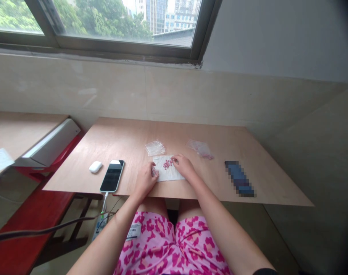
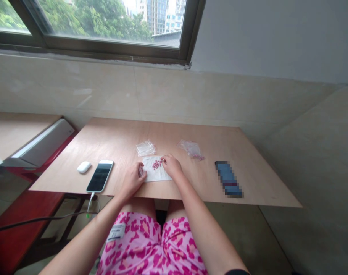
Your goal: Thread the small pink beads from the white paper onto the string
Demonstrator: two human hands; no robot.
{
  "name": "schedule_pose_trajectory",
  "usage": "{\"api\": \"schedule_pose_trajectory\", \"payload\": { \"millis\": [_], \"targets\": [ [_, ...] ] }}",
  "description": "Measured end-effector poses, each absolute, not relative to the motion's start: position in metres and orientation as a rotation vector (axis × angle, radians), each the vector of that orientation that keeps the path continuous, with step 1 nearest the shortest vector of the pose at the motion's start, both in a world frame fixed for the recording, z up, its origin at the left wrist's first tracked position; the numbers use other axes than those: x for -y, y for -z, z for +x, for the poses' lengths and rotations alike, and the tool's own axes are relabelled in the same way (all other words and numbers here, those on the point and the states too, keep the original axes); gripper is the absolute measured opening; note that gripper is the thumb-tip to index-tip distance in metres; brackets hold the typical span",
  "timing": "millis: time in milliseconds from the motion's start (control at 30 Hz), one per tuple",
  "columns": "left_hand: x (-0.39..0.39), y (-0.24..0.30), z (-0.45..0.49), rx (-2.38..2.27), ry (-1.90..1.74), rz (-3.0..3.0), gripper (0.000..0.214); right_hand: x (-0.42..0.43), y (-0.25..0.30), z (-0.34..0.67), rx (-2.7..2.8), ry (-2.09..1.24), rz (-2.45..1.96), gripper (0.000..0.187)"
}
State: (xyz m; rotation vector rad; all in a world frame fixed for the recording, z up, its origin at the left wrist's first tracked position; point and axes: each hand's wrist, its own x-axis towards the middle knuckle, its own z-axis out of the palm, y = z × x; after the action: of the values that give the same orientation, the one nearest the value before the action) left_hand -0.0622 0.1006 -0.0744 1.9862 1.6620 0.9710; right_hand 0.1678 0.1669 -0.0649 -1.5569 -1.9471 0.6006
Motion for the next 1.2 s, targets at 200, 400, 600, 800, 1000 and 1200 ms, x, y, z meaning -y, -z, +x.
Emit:
{"api": "schedule_pose_trajectory", "payload": {
  "millis": [200,400,600,800,1000,1200],
  "targets": [
    [-0.100,0.074,-0.061,-1.667,-0.972,1.957,0.027,-0.167,0.062,0.172,1.830,-0.621,-1.605,0.014],
    [-0.100,0.075,-0.062,-1.664,-0.967,1.965,0.028,-0.140,0.052,0.129,1.700,-0.818,-1.488,0.025],
    [-0.100,0.073,-0.062,-1.667,-0.968,1.956,0.028,-0.132,0.042,0.121,1.693,-0.878,-1.447,0.018],
    [-0.100,0.072,-0.062,-1.676,-0.951,1.965,0.029,-0.142,0.061,0.163,1.754,-0.557,-1.740,0.015],
    [-0.100,0.072,-0.063,-1.661,-0.950,1.975,0.028,-0.138,0.068,0.153,1.883,-0.493,-1.743,0.008],
    [-0.100,0.073,-0.063,-1.673,-0.939,1.972,0.028,-0.137,0.068,0.154,1.820,-0.456,-1.758,0.006]
  ]
}}
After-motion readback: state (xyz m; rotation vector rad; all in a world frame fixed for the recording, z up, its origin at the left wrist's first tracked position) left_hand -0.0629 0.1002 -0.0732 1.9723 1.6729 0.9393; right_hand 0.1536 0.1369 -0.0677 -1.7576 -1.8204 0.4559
